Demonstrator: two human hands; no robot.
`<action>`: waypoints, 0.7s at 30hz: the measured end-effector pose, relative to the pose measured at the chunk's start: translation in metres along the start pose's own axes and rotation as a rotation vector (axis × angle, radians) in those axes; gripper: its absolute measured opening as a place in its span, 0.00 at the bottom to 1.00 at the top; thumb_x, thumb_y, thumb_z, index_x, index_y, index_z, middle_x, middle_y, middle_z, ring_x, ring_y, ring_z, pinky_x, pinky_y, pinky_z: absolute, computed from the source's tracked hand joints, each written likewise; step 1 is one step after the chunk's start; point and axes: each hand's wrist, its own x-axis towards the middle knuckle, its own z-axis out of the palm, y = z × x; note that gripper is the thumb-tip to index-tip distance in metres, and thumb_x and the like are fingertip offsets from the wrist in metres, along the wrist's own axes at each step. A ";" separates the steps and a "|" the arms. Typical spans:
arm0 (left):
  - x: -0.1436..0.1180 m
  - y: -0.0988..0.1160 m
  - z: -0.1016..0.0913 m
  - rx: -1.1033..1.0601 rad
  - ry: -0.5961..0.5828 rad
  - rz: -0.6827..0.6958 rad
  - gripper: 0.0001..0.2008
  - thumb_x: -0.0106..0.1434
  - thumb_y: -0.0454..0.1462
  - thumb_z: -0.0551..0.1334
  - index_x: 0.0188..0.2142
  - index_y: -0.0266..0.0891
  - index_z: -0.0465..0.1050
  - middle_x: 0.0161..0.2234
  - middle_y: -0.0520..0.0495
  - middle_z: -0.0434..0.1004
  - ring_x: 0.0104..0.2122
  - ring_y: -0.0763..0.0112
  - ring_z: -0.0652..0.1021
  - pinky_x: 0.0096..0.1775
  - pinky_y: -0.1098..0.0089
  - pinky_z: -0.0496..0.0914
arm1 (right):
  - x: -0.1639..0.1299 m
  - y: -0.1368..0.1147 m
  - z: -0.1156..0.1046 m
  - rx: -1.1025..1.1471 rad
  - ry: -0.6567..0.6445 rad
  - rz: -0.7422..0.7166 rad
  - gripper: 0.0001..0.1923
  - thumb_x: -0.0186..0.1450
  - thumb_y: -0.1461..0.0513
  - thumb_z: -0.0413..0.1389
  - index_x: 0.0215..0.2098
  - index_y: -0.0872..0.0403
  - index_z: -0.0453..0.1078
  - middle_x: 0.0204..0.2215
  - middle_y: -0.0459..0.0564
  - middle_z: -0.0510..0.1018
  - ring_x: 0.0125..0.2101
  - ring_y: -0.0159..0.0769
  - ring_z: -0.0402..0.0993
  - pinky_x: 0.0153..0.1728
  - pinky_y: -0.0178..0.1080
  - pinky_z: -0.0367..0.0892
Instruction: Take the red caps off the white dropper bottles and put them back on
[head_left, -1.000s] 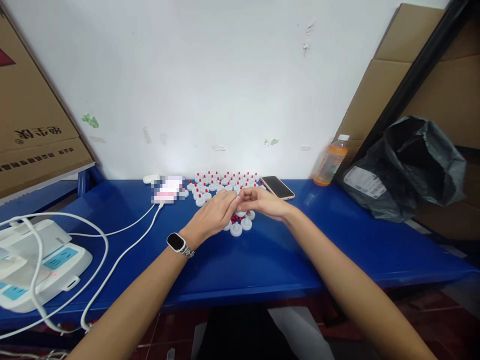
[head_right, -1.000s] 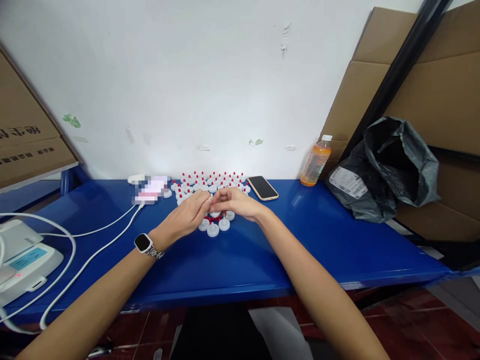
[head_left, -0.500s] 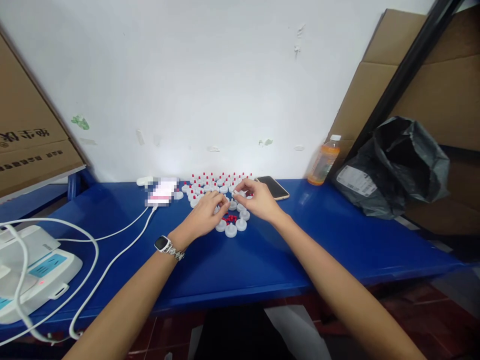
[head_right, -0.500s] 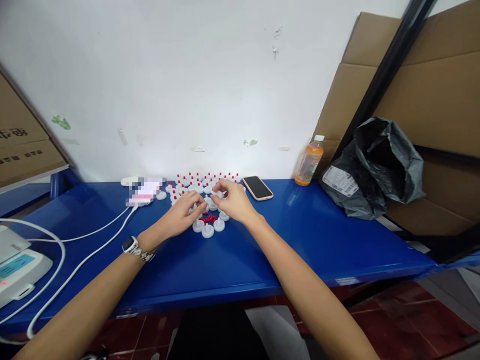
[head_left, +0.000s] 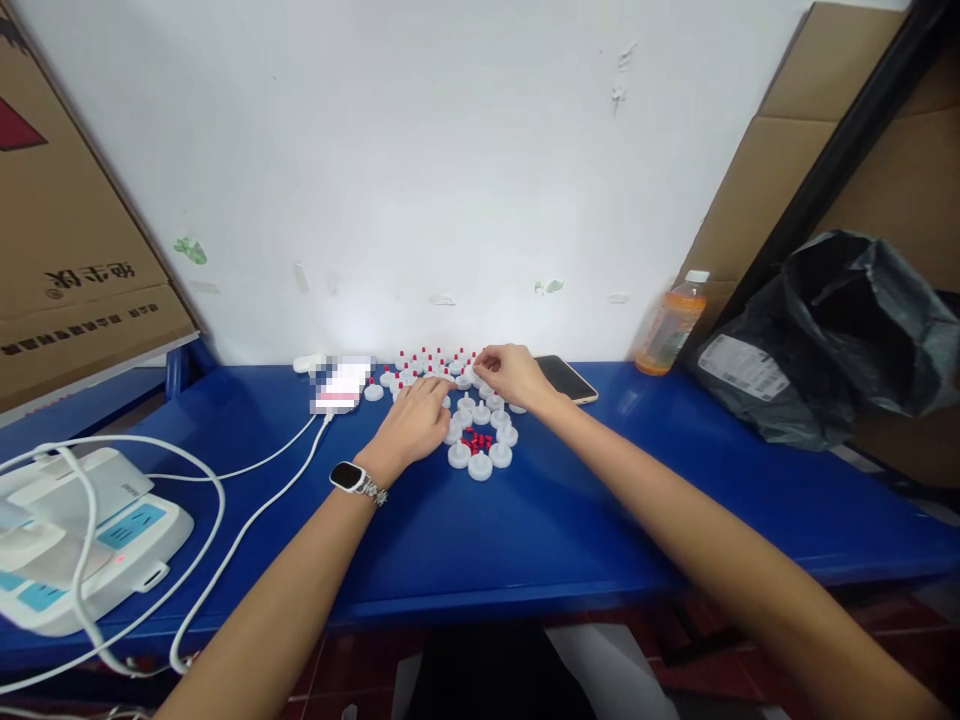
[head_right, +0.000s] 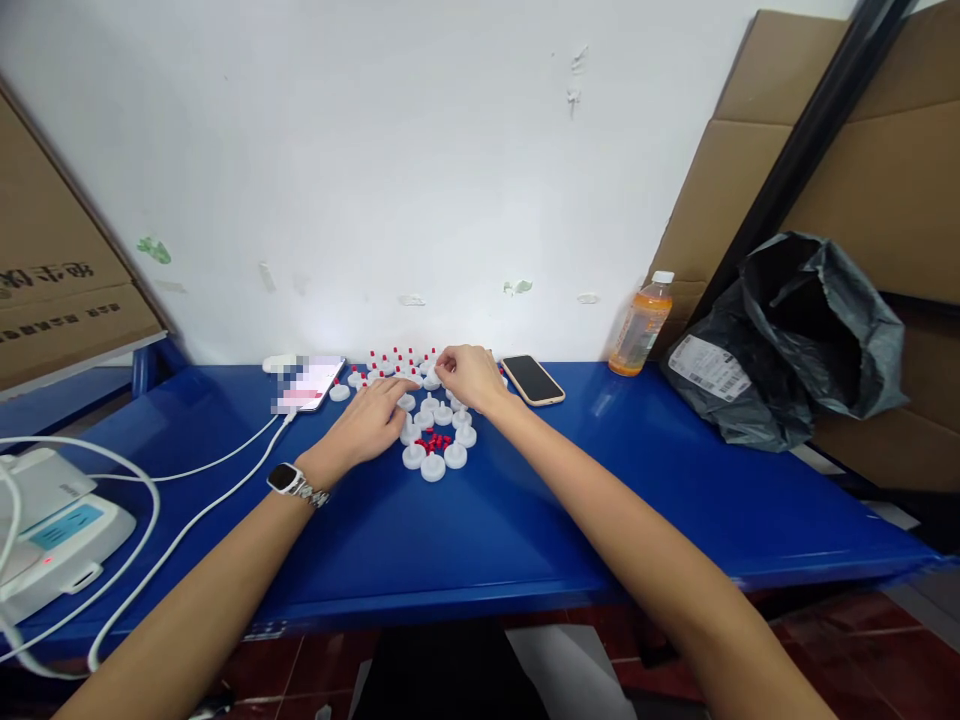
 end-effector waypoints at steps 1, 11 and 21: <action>0.001 0.001 0.001 0.024 -0.021 -0.015 0.22 0.63 0.29 0.50 0.56 0.36 0.68 0.55 0.37 0.73 0.56 0.53 0.71 0.57 0.51 0.65 | 0.007 0.000 0.003 -0.046 -0.034 -0.007 0.08 0.62 0.62 0.57 0.35 0.54 0.78 0.32 0.50 0.83 0.33 0.36 0.76 0.37 0.36 0.66; -0.004 -0.006 -0.004 -0.199 -0.072 -0.148 0.20 0.66 0.33 0.48 0.56 0.37 0.67 0.54 0.38 0.75 0.54 0.56 0.76 0.56 0.55 0.69 | 0.028 -0.017 0.022 -0.306 -0.343 -0.069 0.09 0.62 0.64 0.55 0.32 0.54 0.79 0.33 0.51 0.83 0.33 0.37 0.75 0.35 0.36 0.61; -0.006 -0.007 -0.003 -0.352 0.031 -0.170 0.18 0.64 0.32 0.50 0.52 0.36 0.67 0.53 0.38 0.74 0.53 0.58 0.75 0.56 0.54 0.69 | 0.039 0.001 0.027 -0.323 -0.180 -0.006 0.15 0.65 0.58 0.54 0.45 0.54 0.77 0.39 0.54 0.82 0.43 0.45 0.74 0.47 0.44 0.62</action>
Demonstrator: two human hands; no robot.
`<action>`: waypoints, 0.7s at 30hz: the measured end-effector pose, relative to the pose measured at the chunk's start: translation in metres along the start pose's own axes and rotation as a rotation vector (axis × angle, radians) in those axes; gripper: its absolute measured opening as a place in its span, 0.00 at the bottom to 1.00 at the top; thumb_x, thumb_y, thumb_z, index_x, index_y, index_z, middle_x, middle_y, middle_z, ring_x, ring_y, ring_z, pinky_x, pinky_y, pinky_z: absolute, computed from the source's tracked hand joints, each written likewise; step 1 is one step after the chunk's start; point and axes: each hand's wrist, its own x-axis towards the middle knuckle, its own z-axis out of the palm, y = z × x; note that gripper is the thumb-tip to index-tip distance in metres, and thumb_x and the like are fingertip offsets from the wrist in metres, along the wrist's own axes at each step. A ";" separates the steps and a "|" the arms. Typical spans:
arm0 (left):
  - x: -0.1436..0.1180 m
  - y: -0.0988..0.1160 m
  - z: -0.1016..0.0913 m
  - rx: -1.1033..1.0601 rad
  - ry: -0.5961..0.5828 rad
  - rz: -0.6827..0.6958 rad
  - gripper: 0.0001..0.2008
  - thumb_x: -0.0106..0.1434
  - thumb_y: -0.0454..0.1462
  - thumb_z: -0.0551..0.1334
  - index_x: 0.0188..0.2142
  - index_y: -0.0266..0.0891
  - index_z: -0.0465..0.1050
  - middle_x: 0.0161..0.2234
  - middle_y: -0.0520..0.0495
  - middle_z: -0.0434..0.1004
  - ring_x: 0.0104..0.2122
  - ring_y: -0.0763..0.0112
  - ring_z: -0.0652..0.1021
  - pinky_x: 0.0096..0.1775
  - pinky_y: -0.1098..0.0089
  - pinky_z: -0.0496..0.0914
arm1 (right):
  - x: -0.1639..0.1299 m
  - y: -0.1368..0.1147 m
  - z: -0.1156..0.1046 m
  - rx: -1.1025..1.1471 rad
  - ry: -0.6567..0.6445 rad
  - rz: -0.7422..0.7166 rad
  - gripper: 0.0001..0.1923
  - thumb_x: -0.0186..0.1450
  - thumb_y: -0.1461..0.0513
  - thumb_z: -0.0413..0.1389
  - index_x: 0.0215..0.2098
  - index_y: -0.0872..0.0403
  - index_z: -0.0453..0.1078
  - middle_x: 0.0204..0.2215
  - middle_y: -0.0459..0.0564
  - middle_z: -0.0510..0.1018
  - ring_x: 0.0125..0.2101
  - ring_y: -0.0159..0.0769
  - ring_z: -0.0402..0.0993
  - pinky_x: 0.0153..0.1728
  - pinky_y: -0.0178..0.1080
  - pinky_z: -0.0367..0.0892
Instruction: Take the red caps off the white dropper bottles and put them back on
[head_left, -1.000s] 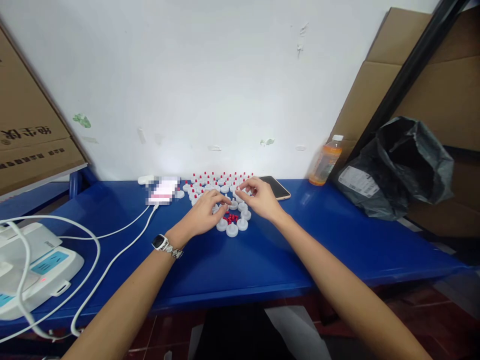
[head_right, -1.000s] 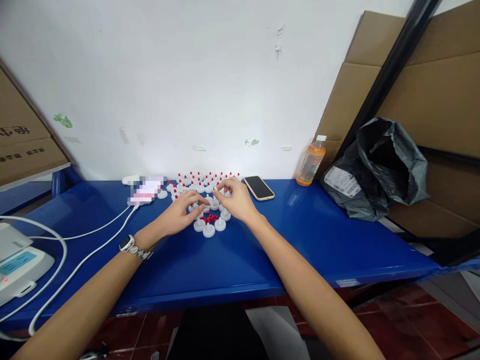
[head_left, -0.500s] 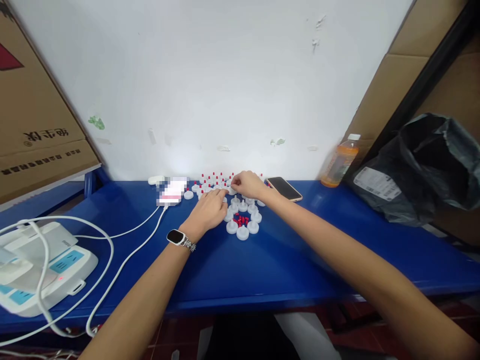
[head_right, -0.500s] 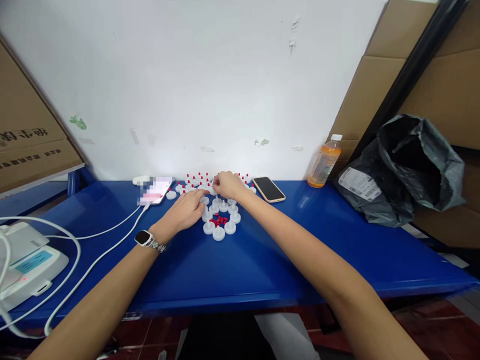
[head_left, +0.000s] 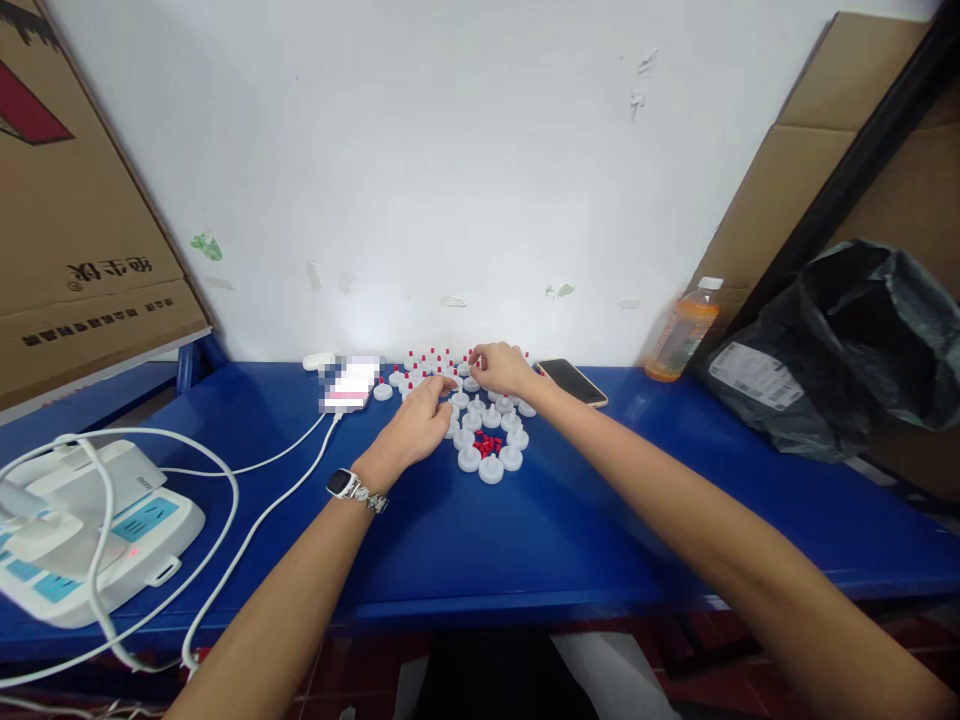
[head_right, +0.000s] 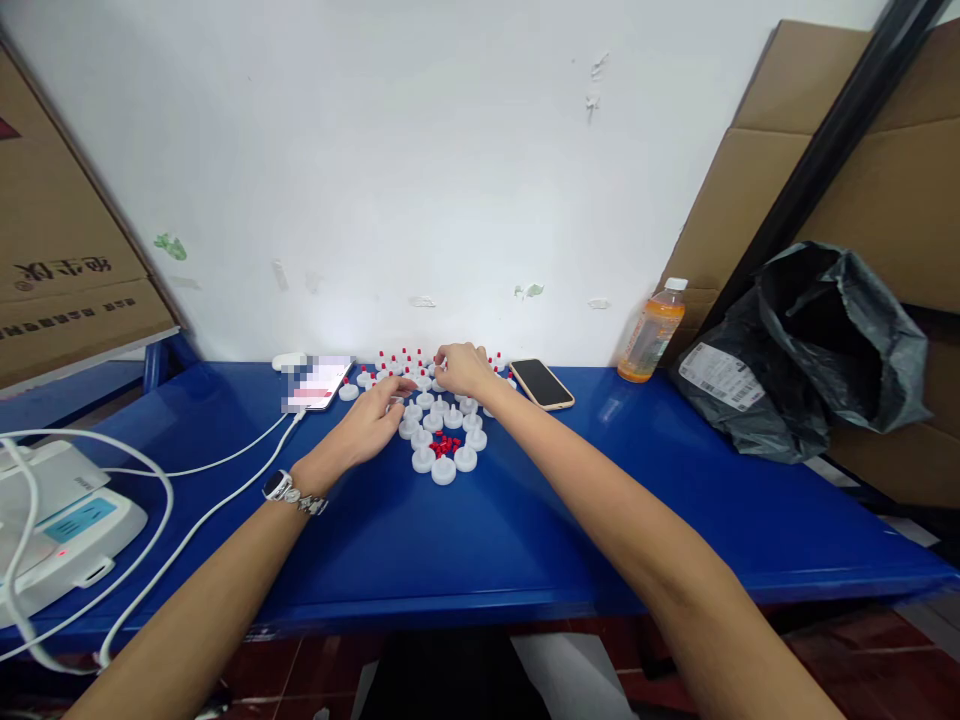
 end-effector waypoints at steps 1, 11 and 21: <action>0.000 -0.001 0.000 0.000 0.012 0.000 0.17 0.64 0.32 0.50 0.51 0.37 0.67 0.52 0.38 0.75 0.53 0.58 0.76 0.55 0.53 0.70 | 0.003 0.001 0.003 -0.030 0.008 0.007 0.15 0.64 0.56 0.55 0.45 0.54 0.78 0.40 0.56 0.81 0.46 0.48 0.72 0.49 0.46 0.61; -0.001 -0.007 -0.007 0.014 0.160 -0.091 0.11 0.63 0.32 0.53 0.43 0.40 0.70 0.45 0.42 0.77 0.44 0.59 0.78 0.45 0.57 0.72 | 0.016 -0.017 0.016 0.000 0.028 -0.014 0.10 0.62 0.56 0.59 0.37 0.51 0.80 0.43 0.58 0.77 0.50 0.52 0.66 0.52 0.52 0.56; -0.006 0.017 0.001 -0.043 0.153 0.096 0.11 0.69 0.42 0.54 0.46 0.41 0.68 0.44 0.44 0.76 0.45 0.61 0.76 0.46 0.59 0.71 | -0.077 -0.007 -0.019 0.712 0.232 -0.106 0.07 0.64 0.58 0.55 0.37 0.53 0.67 0.35 0.49 0.78 0.34 0.35 0.75 0.36 0.37 0.66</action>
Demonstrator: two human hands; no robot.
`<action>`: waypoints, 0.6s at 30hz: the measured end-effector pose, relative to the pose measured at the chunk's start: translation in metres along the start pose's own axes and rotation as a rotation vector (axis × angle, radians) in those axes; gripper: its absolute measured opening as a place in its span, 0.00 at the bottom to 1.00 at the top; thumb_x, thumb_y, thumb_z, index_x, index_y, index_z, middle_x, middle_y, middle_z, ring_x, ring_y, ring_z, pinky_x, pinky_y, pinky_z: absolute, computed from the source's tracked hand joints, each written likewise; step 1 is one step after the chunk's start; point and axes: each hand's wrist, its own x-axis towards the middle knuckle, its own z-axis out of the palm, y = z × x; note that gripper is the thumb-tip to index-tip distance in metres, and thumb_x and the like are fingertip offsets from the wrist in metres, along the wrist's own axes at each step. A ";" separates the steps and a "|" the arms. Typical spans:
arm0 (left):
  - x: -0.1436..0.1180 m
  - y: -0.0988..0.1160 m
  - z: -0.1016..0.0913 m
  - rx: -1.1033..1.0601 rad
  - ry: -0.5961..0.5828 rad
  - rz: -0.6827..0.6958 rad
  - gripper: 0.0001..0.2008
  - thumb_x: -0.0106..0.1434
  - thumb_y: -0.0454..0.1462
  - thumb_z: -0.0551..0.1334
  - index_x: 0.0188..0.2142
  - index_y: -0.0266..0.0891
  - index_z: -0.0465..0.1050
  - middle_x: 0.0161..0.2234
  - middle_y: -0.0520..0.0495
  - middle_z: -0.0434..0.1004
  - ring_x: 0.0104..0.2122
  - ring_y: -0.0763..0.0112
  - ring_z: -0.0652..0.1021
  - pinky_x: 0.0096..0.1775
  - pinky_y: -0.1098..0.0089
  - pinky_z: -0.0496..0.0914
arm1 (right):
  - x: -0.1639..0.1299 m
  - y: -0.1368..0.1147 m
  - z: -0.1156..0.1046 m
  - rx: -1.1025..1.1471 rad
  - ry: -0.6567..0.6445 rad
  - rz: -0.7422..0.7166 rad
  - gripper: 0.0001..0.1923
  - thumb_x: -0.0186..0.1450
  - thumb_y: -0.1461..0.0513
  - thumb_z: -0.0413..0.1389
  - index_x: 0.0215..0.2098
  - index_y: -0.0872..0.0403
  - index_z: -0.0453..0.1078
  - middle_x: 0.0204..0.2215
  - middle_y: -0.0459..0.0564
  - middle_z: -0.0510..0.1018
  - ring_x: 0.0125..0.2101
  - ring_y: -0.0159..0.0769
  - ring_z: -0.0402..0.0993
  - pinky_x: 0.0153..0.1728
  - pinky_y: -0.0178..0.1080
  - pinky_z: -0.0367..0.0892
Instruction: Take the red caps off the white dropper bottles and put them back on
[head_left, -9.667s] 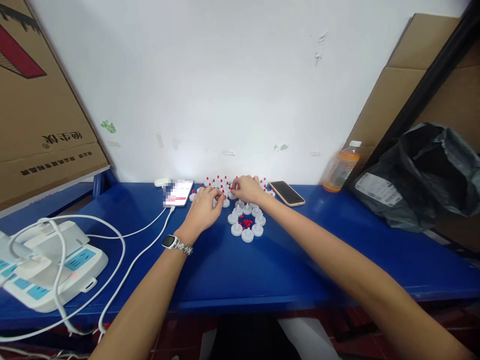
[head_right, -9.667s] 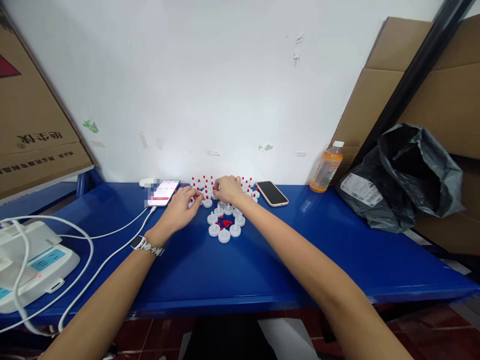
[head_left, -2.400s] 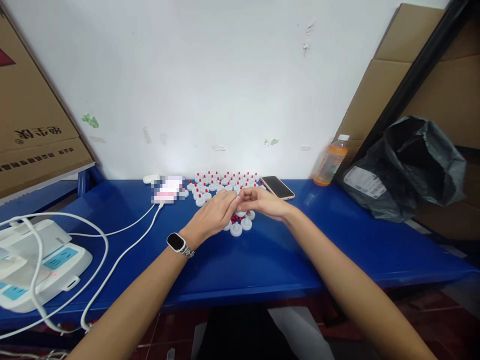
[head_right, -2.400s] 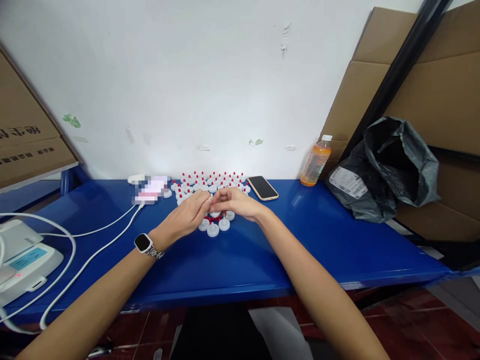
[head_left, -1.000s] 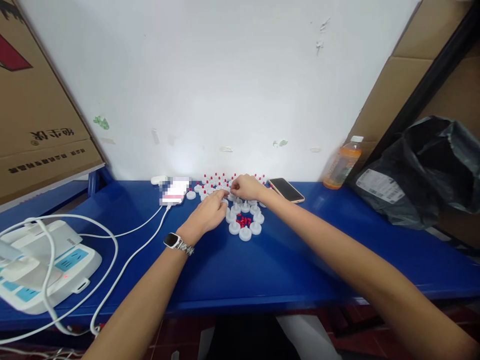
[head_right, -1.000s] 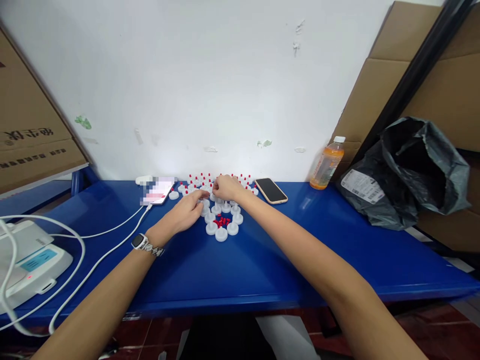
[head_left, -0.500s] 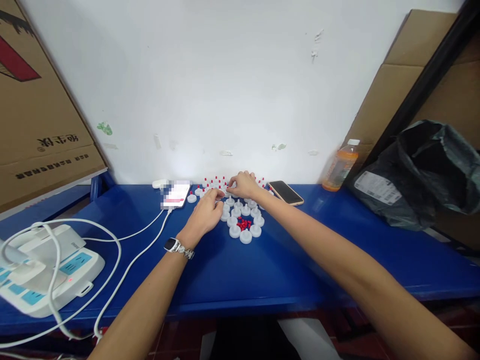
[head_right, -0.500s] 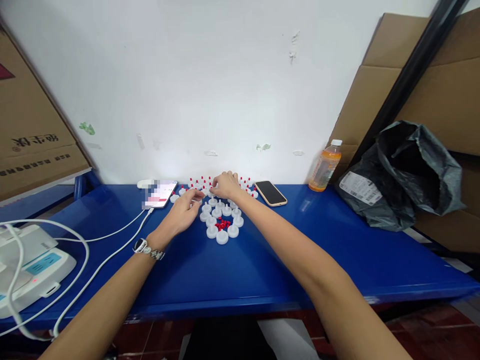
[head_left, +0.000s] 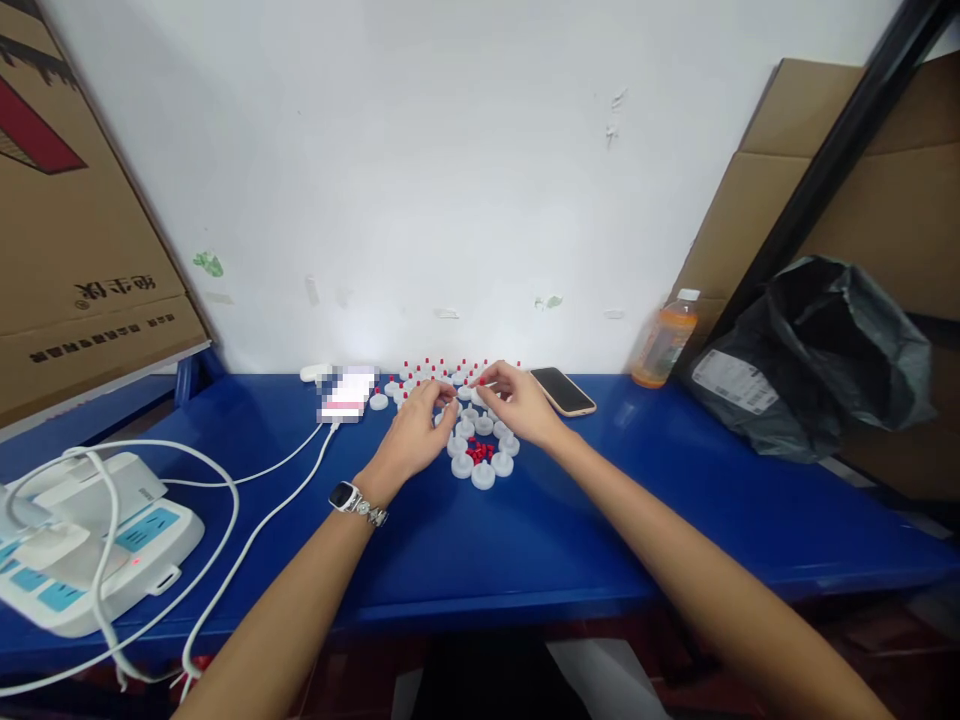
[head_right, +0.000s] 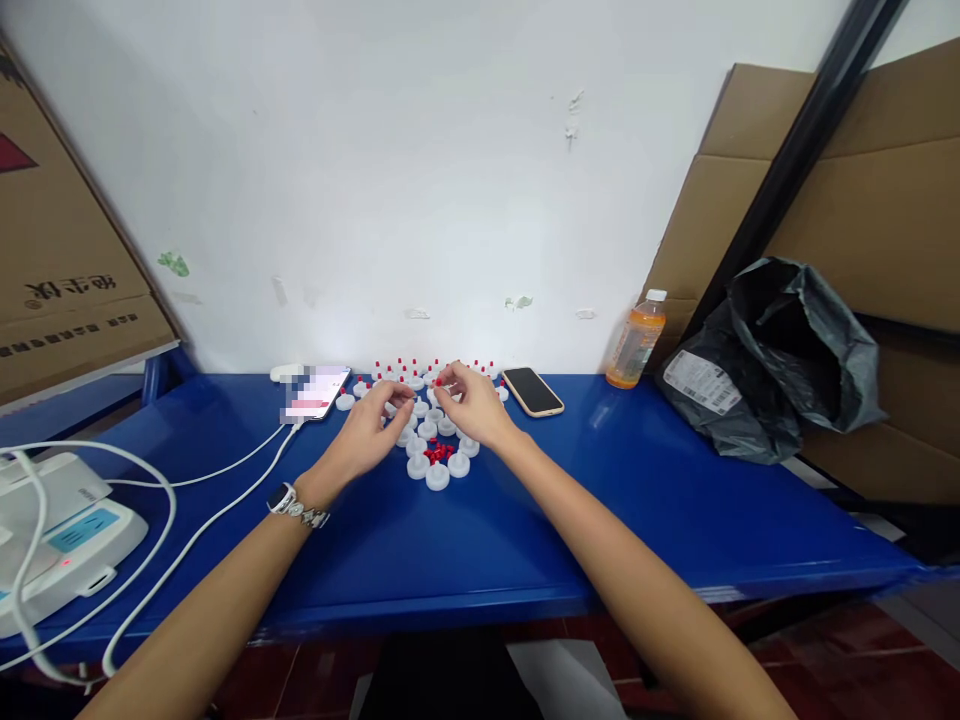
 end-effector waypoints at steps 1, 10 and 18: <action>-0.001 0.003 0.002 0.002 -0.023 0.033 0.12 0.69 0.43 0.55 0.47 0.41 0.67 0.44 0.44 0.75 0.46 0.61 0.76 0.46 0.59 0.71 | -0.007 -0.001 0.000 0.030 0.056 0.013 0.08 0.63 0.57 0.56 0.36 0.53 0.68 0.35 0.49 0.78 0.36 0.36 0.75 0.36 0.37 0.66; -0.005 0.021 0.015 -0.104 -0.039 0.079 0.15 0.70 0.42 0.57 0.53 0.41 0.61 0.39 0.47 0.74 0.37 0.67 0.76 0.40 0.65 0.71 | -0.018 -0.002 0.024 0.381 0.172 0.140 0.14 0.63 0.52 0.55 0.29 0.50 0.58 0.21 0.40 0.63 0.21 0.30 0.59 0.24 0.34 0.59; -0.004 0.021 0.014 -0.127 -0.056 0.200 0.19 0.71 0.41 0.55 0.60 0.43 0.58 0.44 0.44 0.71 0.36 0.69 0.74 0.39 0.67 0.71 | -0.025 -0.004 0.023 0.328 0.081 0.095 0.27 0.69 0.41 0.46 0.23 0.51 0.57 0.19 0.42 0.57 0.22 0.30 0.55 0.24 0.35 0.56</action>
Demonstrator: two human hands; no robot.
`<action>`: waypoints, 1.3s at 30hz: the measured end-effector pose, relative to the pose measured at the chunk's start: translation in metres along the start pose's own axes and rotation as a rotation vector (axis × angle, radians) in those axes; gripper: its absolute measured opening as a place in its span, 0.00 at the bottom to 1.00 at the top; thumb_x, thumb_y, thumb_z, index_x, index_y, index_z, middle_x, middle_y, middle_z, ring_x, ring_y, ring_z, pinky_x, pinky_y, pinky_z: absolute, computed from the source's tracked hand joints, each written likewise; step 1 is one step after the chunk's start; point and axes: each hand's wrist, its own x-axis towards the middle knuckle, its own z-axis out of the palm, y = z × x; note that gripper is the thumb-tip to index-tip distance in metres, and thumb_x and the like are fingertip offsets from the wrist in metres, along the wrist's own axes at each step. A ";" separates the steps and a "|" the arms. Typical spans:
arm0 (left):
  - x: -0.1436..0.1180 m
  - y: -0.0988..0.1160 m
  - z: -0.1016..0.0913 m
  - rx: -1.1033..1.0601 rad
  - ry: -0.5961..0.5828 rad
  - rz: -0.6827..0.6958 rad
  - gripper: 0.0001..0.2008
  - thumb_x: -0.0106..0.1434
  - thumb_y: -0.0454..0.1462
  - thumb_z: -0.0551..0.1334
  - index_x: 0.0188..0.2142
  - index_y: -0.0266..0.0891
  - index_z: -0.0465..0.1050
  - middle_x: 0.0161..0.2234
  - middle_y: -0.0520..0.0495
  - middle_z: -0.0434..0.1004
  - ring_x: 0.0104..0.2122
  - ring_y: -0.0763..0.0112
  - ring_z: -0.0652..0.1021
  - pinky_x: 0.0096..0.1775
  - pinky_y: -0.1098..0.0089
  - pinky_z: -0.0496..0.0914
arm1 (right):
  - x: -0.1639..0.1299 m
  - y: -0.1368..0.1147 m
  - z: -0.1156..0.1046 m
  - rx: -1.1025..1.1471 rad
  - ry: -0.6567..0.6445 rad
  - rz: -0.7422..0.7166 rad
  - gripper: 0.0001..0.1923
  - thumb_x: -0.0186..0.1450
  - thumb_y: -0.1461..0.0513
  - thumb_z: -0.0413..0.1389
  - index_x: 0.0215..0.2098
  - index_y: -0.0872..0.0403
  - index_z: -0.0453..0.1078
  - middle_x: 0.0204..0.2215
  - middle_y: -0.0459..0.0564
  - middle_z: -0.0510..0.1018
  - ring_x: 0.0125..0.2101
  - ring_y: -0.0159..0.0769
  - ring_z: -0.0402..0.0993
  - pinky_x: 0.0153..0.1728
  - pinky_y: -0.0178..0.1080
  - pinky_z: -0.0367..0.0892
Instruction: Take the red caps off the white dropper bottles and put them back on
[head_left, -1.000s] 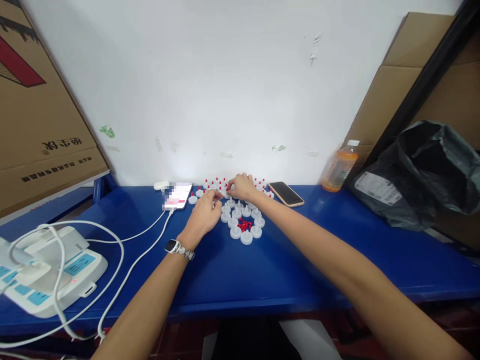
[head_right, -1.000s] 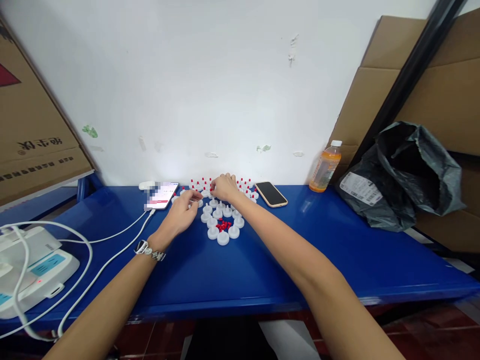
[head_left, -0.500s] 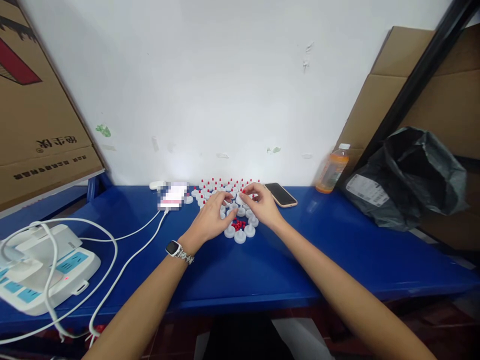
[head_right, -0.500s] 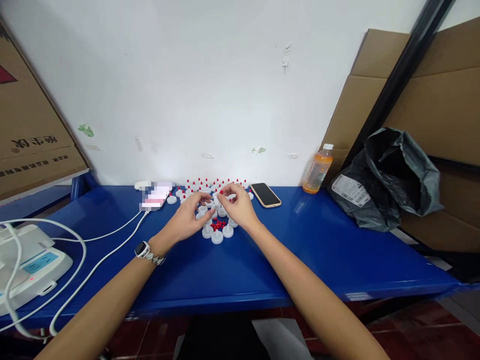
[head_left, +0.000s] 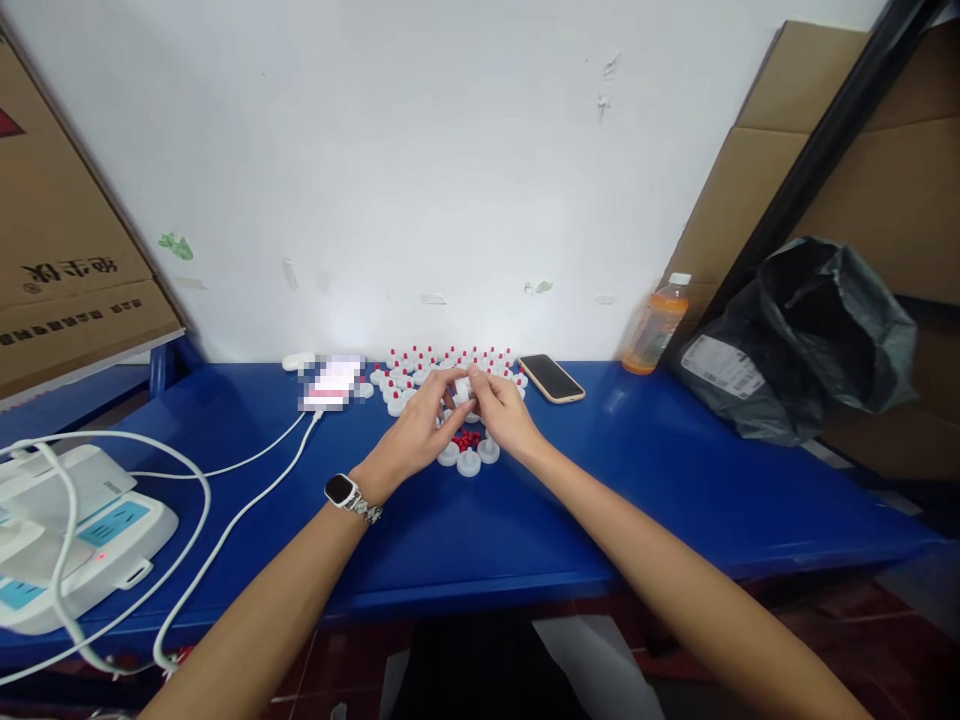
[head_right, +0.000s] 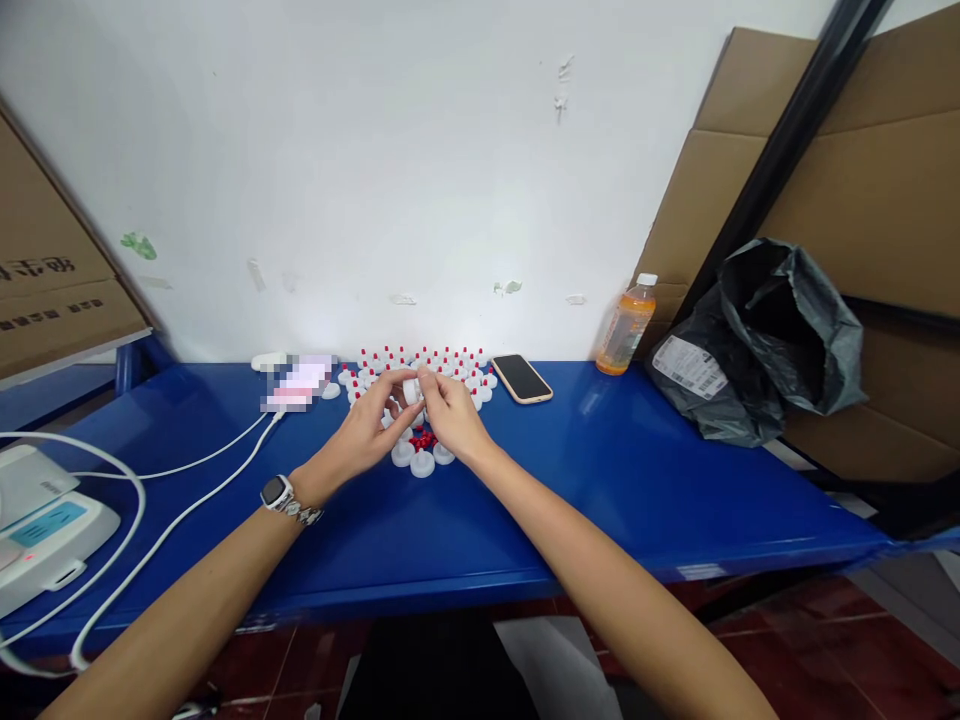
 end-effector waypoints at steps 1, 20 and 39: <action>0.000 0.000 0.000 0.007 -0.008 -0.008 0.19 0.72 0.41 0.54 0.60 0.43 0.57 0.43 0.45 0.71 0.36 0.69 0.74 0.39 0.67 0.71 | -0.001 -0.001 0.000 0.019 -0.015 0.020 0.28 0.68 0.40 0.45 0.23 0.51 0.56 0.19 0.42 0.57 0.21 0.30 0.55 0.23 0.35 0.56; 0.004 -0.013 -0.008 -0.184 0.015 -0.227 0.15 0.72 0.47 0.52 0.53 0.43 0.63 0.32 0.52 0.66 0.29 0.72 0.68 0.31 0.70 0.65 | 0.000 -0.006 -0.031 -0.444 -0.130 -0.056 0.19 0.68 0.54 0.50 0.22 0.52 0.58 0.19 0.43 0.64 0.23 0.31 0.60 0.28 0.36 0.56; 0.002 -0.021 -0.013 0.093 0.036 -0.216 0.13 0.69 0.45 0.57 0.48 0.42 0.67 0.48 0.45 0.75 0.45 0.62 0.75 0.46 0.60 0.69 | 0.046 -0.001 -0.036 -0.667 -0.077 -0.090 0.06 0.62 0.62 0.57 0.33 0.54 0.76 0.32 0.49 0.82 0.33 0.36 0.74 0.38 0.38 0.64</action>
